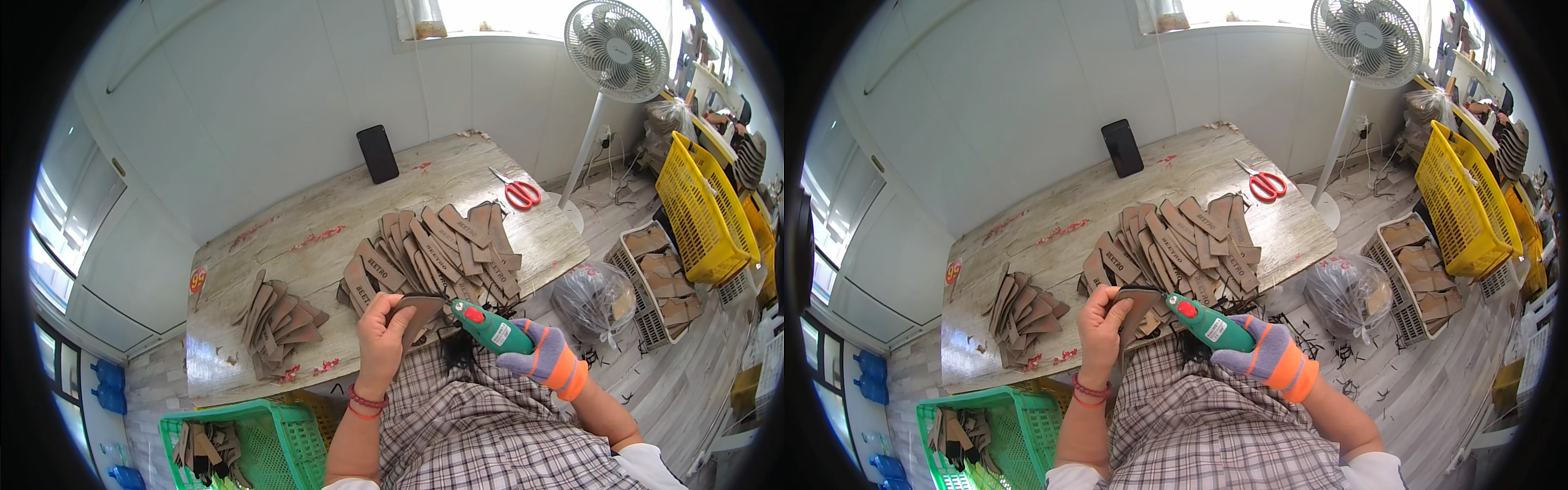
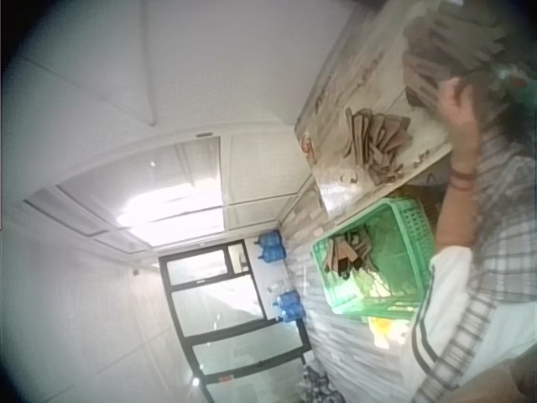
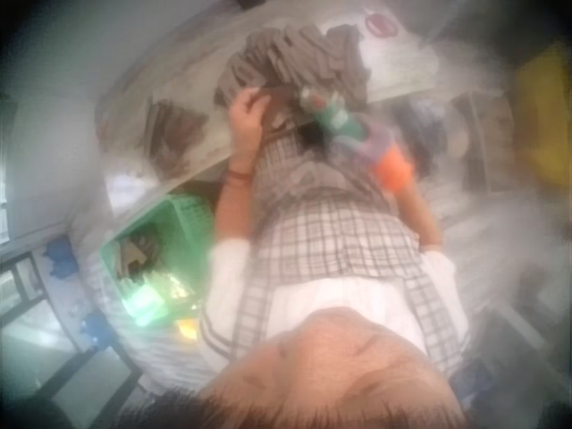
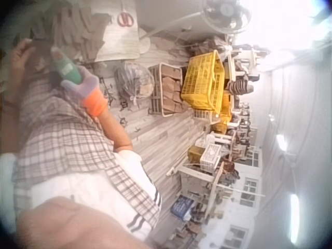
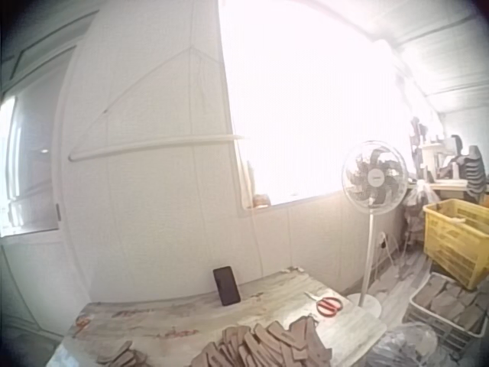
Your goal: The person applies hot glue to the edges of small cardboard pieces using a glue gun, then presses them together to form stacked assemblies. The person handles the pieces one at a time, repeatedly picking up, gluing, and stacking them on the table.
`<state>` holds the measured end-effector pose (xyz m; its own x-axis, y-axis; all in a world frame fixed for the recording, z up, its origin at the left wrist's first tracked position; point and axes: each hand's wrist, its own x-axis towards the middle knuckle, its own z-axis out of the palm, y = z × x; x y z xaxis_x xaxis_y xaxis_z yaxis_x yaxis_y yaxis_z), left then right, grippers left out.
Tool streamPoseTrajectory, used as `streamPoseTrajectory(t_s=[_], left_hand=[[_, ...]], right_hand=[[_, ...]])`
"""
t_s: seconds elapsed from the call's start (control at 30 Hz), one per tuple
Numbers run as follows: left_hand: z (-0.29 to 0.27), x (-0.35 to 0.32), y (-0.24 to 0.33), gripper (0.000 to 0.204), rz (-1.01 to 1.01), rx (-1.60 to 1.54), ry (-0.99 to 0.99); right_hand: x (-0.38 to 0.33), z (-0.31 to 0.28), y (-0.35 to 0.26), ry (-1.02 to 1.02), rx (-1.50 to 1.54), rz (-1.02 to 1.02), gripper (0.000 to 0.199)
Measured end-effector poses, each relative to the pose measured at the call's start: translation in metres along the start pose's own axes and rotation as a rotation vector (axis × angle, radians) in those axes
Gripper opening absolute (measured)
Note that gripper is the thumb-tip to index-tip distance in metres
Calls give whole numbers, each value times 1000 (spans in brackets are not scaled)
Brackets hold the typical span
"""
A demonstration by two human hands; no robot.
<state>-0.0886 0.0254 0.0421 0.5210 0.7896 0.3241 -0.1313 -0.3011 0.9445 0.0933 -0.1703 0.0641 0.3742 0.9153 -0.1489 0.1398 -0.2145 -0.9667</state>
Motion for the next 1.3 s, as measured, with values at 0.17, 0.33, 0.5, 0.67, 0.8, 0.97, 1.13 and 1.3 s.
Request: streamPoseTrajectory(t_s=[0.17, 0.33, 0.5, 0.67, 0.8, 0.97, 1.13, 1.3], left_hand=[[-13, 9, 27, 9, 52, 186, -108], [-21, 16, 36, 9, 48, 243, -193], [-24, 21, 45, 10, 44, 292, -284], [-21, 24, 46, 11, 5, 283, -361], [-17, 27, 45, 14, -83, 281, -457], [-11, 27, 36, 14, -197, 203, -520], [-15, 46, 16, 13, -108, 297, -265], [-56, 50, -29, 17, -113, -457, 586]], right_hand=[[-3, -6, -14, -57, -22, 100, 55], [-3, -8, -19, -70, -68, 93, 52], [-2, -11, -15, -97, -111, 90, 54], [-3, -12, -17, -119, -90, 74, 58], [0, -12, -8, -121, -146, 23, 59], [2, -6, -15, -101, -199, 6, 57], [5, 0, -10, -42, 59, 87, 53], [-2, -1, -6, 4, 83, 113, 49]])
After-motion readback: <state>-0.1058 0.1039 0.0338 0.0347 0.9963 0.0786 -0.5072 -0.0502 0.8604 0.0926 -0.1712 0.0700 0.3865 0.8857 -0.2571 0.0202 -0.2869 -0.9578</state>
